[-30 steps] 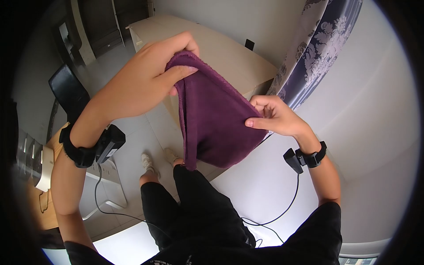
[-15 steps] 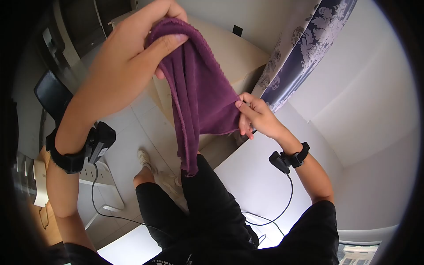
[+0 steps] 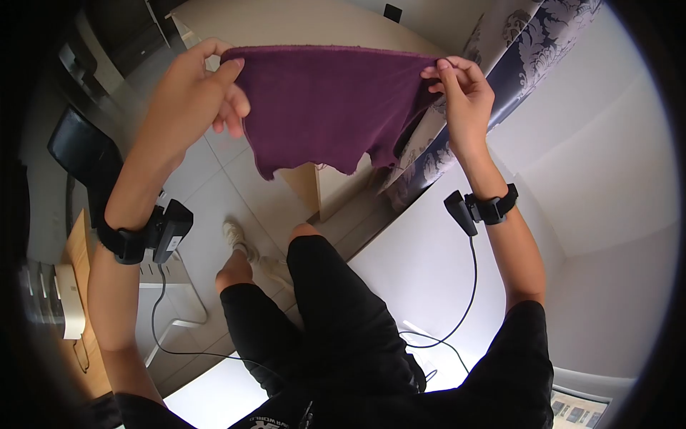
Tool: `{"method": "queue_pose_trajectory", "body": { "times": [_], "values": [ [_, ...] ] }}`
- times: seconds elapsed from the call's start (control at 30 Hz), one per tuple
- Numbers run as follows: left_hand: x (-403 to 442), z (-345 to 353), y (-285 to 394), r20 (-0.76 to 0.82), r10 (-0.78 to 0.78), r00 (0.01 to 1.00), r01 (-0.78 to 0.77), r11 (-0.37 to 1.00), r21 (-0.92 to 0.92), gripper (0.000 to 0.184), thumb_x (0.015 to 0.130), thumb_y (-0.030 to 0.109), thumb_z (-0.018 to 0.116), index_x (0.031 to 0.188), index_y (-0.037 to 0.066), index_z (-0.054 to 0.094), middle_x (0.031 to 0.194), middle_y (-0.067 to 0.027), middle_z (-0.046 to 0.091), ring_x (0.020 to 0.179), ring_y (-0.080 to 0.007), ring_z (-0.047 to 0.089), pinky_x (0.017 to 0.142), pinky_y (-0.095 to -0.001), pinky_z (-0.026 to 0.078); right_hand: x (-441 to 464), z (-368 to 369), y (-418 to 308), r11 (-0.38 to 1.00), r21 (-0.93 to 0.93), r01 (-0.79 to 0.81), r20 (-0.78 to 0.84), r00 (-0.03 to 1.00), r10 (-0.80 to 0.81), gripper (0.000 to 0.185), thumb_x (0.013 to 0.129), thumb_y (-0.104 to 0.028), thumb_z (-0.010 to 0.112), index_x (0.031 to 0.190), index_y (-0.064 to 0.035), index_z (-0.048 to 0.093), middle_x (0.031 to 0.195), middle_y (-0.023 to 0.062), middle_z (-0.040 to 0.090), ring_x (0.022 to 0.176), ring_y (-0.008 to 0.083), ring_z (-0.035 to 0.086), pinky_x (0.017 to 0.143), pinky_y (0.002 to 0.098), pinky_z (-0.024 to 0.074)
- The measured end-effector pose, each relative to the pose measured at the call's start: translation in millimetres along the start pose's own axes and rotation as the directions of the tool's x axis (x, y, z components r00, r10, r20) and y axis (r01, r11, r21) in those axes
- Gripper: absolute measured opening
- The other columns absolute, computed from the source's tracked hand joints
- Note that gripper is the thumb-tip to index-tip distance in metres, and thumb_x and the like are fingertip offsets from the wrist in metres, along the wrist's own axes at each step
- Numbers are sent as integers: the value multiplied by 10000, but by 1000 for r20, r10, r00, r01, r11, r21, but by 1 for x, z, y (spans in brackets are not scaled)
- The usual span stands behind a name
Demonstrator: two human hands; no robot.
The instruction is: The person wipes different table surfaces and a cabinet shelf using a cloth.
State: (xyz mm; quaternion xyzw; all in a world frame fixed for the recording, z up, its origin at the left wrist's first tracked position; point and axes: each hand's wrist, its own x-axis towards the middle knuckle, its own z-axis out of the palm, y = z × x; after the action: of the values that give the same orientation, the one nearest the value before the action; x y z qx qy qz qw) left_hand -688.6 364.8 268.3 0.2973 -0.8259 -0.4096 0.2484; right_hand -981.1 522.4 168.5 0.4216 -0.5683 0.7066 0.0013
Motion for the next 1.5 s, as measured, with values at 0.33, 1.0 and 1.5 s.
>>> {"method": "queue_pose_trajectory", "body": {
  "times": [0.33, 1.0, 1.5],
  "values": [
    [147, 118, -113, -113, 217, 970, -178, 944, 277, 462, 959, 233, 531, 1275, -82, 414, 1281, -280, 579, 1180, -408, 582, 1039, -420, 448, 60, 84, 168, 665, -669, 332, 238, 943, -231, 593, 901, -255, 605, 1396, -4, 395, 1310, 264, 540, 1174, 435, 545, 1007, 452, 446],
    [232, 191, -263, 354, 158, 922, -373, 615, 695, 695, 1045, 496, 205, 1551, 21, 171, 1545, -231, 304, 1445, -358, 279, 1209, -410, 198, 62, 115, 230, 369, -885, 284, 391, 884, 256, 586, 980, -328, 423, 1448, 21, 386, 1362, 249, 531, 1252, 380, 507, 1128, 449, 328],
    [73, 177, -200, 377, 222, 899, -423, 658, 623, 613, 1035, 359, 316, 1492, -48, 281, 1428, -273, 435, 1372, -396, 368, 1176, -422, 254, -41, 93, 171, 581, -645, 497, 609, 793, -3, 466, 957, -235, 507, 1389, -59, 500, 1143, 206, 660, 1046, 383, 618, 985, 423, 467]
  ]
}}
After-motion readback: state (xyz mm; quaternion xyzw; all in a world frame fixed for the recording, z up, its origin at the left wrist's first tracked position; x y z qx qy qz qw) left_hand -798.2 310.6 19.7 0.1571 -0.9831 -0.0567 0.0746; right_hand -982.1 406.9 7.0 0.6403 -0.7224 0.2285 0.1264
